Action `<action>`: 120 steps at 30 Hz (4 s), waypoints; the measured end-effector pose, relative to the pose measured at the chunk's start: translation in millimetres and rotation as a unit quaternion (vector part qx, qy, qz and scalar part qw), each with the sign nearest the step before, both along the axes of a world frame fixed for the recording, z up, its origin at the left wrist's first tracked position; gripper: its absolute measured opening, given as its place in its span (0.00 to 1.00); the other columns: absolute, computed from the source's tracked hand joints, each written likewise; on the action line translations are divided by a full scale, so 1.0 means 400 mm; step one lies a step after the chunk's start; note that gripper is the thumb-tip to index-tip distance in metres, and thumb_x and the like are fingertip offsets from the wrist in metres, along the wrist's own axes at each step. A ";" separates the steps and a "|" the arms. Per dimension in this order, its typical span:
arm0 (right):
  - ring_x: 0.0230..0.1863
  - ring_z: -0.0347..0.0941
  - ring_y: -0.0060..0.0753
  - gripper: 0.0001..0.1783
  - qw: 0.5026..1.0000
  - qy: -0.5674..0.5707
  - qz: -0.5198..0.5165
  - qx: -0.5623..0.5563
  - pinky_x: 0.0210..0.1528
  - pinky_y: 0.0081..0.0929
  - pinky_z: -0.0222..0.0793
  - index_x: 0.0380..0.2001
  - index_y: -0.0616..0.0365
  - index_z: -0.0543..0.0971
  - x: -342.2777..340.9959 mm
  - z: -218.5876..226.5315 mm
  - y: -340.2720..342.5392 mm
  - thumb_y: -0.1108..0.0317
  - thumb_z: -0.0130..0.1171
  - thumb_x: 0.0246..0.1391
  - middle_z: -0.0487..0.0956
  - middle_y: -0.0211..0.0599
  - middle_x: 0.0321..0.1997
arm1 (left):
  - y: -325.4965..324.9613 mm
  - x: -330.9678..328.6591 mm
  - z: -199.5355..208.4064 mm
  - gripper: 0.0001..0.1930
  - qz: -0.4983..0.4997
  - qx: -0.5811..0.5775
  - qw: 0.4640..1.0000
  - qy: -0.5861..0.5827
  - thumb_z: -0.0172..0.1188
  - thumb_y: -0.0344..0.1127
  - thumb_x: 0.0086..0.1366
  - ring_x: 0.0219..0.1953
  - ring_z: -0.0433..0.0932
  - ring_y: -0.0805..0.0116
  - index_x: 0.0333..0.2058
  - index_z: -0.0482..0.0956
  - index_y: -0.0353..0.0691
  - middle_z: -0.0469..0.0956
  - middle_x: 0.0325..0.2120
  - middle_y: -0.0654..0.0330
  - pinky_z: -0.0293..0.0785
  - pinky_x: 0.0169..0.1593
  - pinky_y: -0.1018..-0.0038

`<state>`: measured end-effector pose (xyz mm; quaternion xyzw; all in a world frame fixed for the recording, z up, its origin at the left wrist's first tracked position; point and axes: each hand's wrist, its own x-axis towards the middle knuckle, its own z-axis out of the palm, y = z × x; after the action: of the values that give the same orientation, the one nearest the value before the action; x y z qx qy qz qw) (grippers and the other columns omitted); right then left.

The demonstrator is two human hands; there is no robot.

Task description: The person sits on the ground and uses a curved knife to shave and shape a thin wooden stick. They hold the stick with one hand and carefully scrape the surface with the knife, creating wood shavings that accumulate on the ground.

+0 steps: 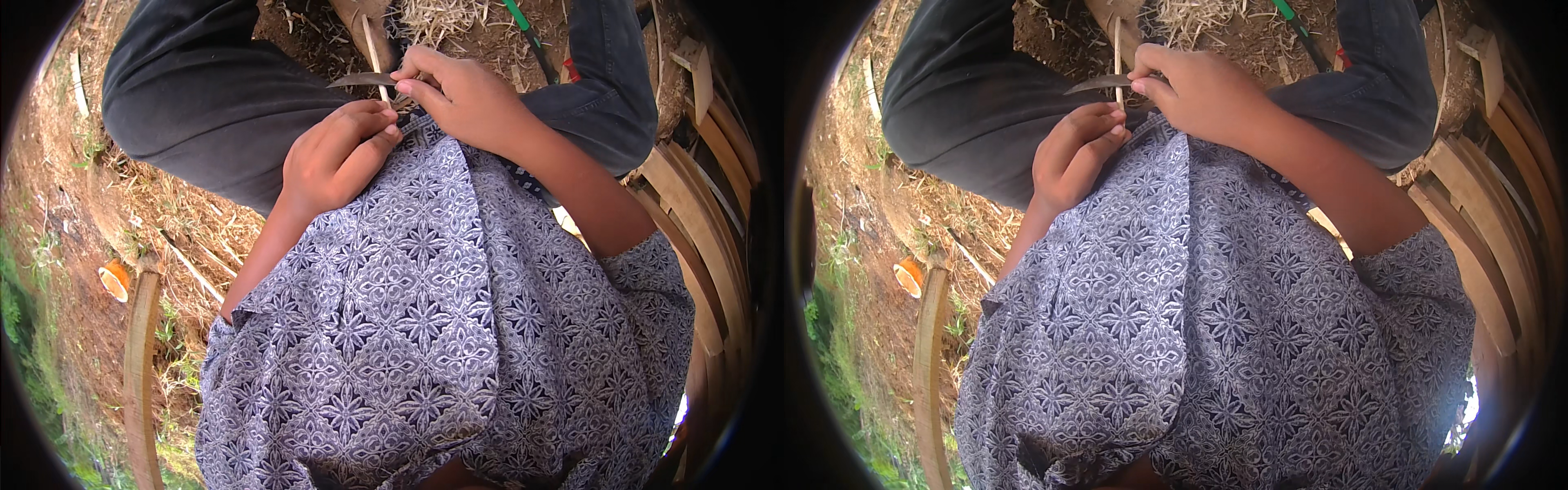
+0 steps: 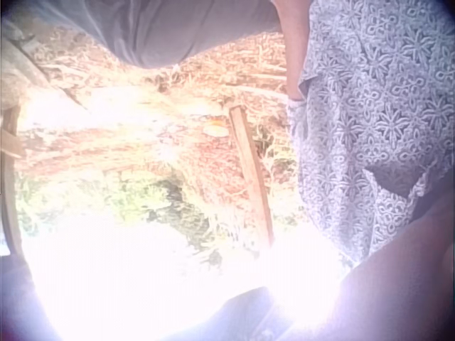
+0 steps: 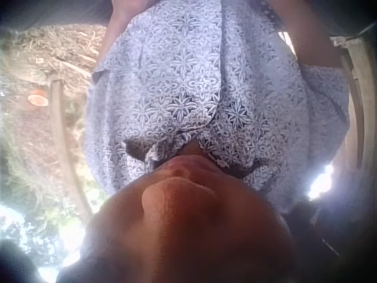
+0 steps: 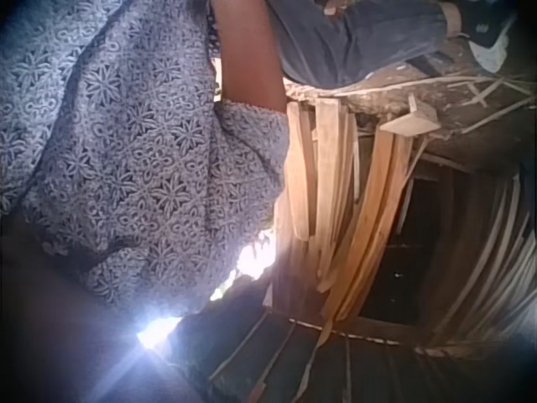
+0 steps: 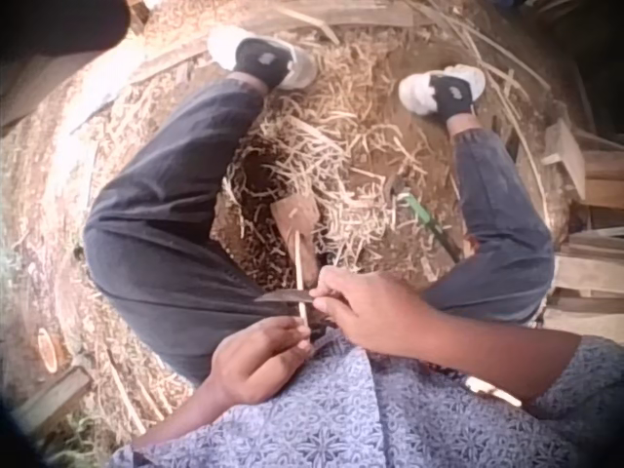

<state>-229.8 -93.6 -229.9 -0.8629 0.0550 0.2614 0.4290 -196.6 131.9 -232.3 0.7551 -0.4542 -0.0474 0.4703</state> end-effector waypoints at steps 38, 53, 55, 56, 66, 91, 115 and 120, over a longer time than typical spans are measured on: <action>0.30 0.79 0.41 0.14 0.997 0.041 -0.022 -0.062 0.36 0.43 0.72 0.44 0.47 0.79 0.024 -0.132 -0.040 0.51 0.57 0.66 0.80 0.37 0.27 | -0.010 0.000 -0.011 0.09 0.032 -0.015 0.999 -0.015 0.68 0.26 0.53 0.44 0.86 0.56 0.35 0.83 0.34 0.83 0.37 0.55 0.85 0.38 0.69; 0.25 0.71 0.27 0.20 0.993 0.028 -0.095 -0.067 0.30 0.33 0.66 0.43 0.51 0.80 0.005 -0.302 -0.063 0.46 0.59 0.65 0.76 0.32 0.23 | 0.015 0.006 -0.044 0.10 0.037 -0.011 0.999 -0.004 0.66 0.26 0.55 0.45 0.85 0.54 0.37 0.81 0.35 0.82 0.39 0.55 0.84 0.40 0.68; 0.22 0.60 0.14 0.20 0.995 0.035 -0.089 -0.017 0.26 0.25 0.56 0.42 0.53 0.79 0.002 -0.254 -0.073 0.46 0.60 0.66 0.69 0.22 0.20 | 0.011 0.009 -0.049 0.10 0.041 -0.025 0.999 -0.013 0.67 0.26 0.54 0.45 0.85 0.54 0.37 0.81 0.35 0.82 0.39 0.55 0.84 0.39 0.67; 0.22 0.59 0.13 0.19 0.996 0.044 -0.082 -0.002 0.26 0.24 0.55 0.41 0.54 0.79 0.000 -0.216 -0.074 0.48 0.60 0.67 0.69 0.21 0.20 | 0.009 0.008 -0.045 0.10 0.037 -0.033 0.999 -0.015 0.67 0.26 0.54 0.45 0.85 0.55 0.37 0.81 0.35 0.82 0.39 0.55 0.84 0.39 0.67; 0.22 0.61 0.19 0.15 0.998 0.038 -0.056 -0.015 0.27 0.28 0.58 0.38 0.54 0.79 -0.004 -0.120 -0.032 0.53 0.60 0.67 0.68 0.24 0.19 | 0.009 0.014 -0.016 0.14 -0.018 -0.016 1.000 0.019 0.69 0.21 0.52 0.45 0.84 0.50 0.39 0.80 0.30 0.82 0.38 0.47 0.84 0.45 0.64; 0.25 0.68 0.20 0.15 0.995 0.037 -0.086 -0.021 0.30 0.28 0.64 0.40 0.54 0.80 0.007 -0.205 -0.069 0.52 0.61 0.66 0.73 0.25 0.23 | 0.001 0.028 -0.011 0.12 -0.014 -0.020 1.000 0.007 0.68 0.23 0.53 0.44 0.86 0.52 0.38 0.82 0.31 0.83 0.39 0.48 0.85 0.45 0.65; 0.32 0.77 0.40 0.14 0.994 0.036 -0.078 -0.068 0.36 0.40 0.71 0.36 0.57 0.82 0.095 -0.300 -0.073 0.57 0.62 0.62 0.80 0.43 0.30 | -0.005 0.019 -0.009 0.13 -0.010 -0.025 1.000 0.002 0.68 0.23 0.52 0.45 0.86 0.51 0.38 0.82 0.30 0.83 0.39 0.48 0.85 0.46 0.65; 0.26 0.73 0.28 0.17 0.995 0.079 -0.044 -0.035 0.30 0.36 0.66 0.39 0.51 0.80 0.029 -0.122 -0.071 0.49 0.60 0.65 0.76 0.30 0.22 | 0.000 0.019 -0.011 0.13 -0.004 -0.021 1.000 -0.005 0.68 0.23 0.51 0.44 0.86 0.51 0.38 0.83 0.30 0.83 0.39 0.48 0.85 0.45 0.65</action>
<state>-218.1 -122.0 -278.6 -0.8506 0.1356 0.3079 0.4042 -189.1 131.9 -236.5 0.7433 -0.4609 -0.0357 0.4835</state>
